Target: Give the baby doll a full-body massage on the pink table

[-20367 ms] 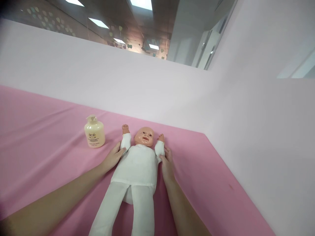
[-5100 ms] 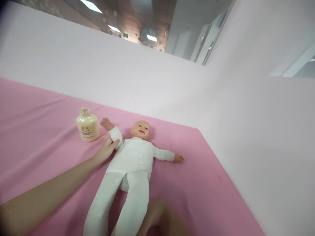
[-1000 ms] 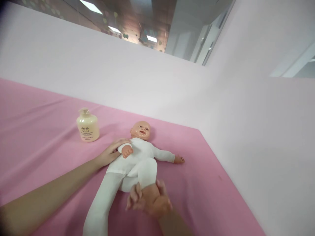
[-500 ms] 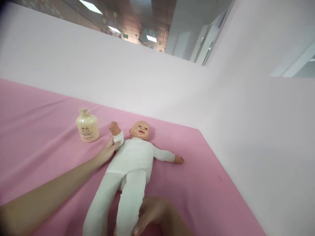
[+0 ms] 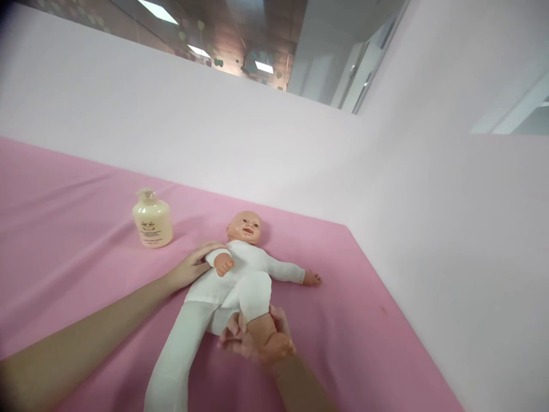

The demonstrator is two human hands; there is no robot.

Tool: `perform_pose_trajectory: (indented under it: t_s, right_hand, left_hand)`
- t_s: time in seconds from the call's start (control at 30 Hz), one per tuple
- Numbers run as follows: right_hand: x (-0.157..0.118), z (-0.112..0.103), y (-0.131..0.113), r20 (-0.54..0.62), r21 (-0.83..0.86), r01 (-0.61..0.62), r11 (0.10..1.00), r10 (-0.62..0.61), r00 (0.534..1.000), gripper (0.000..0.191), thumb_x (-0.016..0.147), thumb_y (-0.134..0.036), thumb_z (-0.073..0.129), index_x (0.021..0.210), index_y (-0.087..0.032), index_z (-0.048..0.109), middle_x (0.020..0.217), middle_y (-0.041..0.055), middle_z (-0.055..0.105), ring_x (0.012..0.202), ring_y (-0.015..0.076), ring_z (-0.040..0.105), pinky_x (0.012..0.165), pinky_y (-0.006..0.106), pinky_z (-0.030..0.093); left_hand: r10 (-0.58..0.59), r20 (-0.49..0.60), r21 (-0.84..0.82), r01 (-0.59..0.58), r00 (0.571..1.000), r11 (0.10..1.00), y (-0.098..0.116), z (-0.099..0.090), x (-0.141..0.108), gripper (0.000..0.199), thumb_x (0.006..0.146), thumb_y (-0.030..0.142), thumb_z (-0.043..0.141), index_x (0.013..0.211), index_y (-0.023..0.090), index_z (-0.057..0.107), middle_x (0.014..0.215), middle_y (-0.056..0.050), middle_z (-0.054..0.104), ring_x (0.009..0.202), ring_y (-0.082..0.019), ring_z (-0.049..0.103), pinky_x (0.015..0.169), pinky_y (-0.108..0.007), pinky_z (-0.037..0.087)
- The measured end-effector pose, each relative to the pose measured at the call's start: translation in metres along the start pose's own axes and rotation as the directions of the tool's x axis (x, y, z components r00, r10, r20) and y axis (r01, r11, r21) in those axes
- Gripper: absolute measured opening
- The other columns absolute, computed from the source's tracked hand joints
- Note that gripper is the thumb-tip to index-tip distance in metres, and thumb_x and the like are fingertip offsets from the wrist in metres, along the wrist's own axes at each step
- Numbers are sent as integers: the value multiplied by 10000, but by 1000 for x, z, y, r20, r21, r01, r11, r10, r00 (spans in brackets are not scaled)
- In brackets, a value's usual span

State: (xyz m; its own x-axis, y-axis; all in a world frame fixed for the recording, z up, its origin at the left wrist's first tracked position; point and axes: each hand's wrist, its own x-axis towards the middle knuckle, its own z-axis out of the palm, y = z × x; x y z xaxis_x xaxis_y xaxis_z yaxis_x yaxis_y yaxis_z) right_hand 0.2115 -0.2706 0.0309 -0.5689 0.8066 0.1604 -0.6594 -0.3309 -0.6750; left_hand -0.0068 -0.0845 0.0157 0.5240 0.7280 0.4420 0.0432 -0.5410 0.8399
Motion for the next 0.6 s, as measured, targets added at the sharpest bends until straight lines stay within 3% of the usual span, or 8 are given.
perform_pose_trajectory:
  t_s: [0.1, 0.2, 0.3, 0.4, 0.47, 0.6]
  right_hand:
    - [1, -7, 7, 68, 103, 56, 993, -63, 996, 695, 770, -815, 471, 809, -148, 664, 848, 35, 528, 926, 245, 616, 937, 408, 449]
    - [1, -14, 15, 280, 36, 54, 998, -62, 958, 676, 743, -801, 471, 833, -163, 675, 799, 33, 542, 831, 241, 615, 805, 378, 461]
    - [-3, -22, 19, 396, -89, -128, 988, 153, 905, 637, 647, -756, 601, 865, -169, 711, 816, 48, 606, 768, 218, 593, 726, 348, 451]
    - [-7, -31, 18, 290, -275, -325, 905, 400, 869, 611, 572, -665, 770, 936, -175, 738, 889, 59, 658, 787, 201, 588, 744, 330, 453]
    - [-8, -34, 17, 267, -371, -344, 863, 454, 850, 588, 553, -626, 828, 949, -202, 735, 850, 42, 662, 784, 204, 594, 761, 341, 464]
    - [-3, -37, 21, 476, -312, -244, 918, 373, 796, 617, 516, -759, 747, 794, -208, 717, 724, 39, 618, 699, 225, 602, 733, 401, 502]
  left_hand:
    - [-38, -23, -57, 37, 999, 998, 2, -1, 0, 418, 871, 350, 645, 1275, 245, 657, 1351, -86, 632, 1282, -307, 546, 1142, -482, 371]
    - [-121, -55, -113, 115, 991, 987, 2, 0, 0, 454, 869, 348, 648, 1309, 239, 628, 1387, -83, 613, 1307, -301, 537, 1146, -474, 375]
    - [-189, -52, -175, 177, 981, 969, 1, 2, 2, 505, 875, 358, 647, 1360, 233, 582, 1435, -87, 581, 1345, -296, 513, 1157, -478, 368]
    - [-228, -58, -223, 210, 972, 952, 1, 4, 4, 548, 859, 378, 668, 1378, 234, 567, 1467, -86, 559, 1366, -301, 499, 1162, -486, 368]
    - [-225, -65, -228, 205, 972, 952, 1, 4, 5, 554, 853, 389, 675, 1377, 239, 573, 1470, -84, 560, 1370, -304, 497, 1167, -492, 363]
    - [-193, -80, -212, 173, 978, 962, 0, 4, 5, 553, 865, 385, 663, 1390, 236, 568, 1483, -86, 549, 1387, -300, 482, 1184, -491, 344]
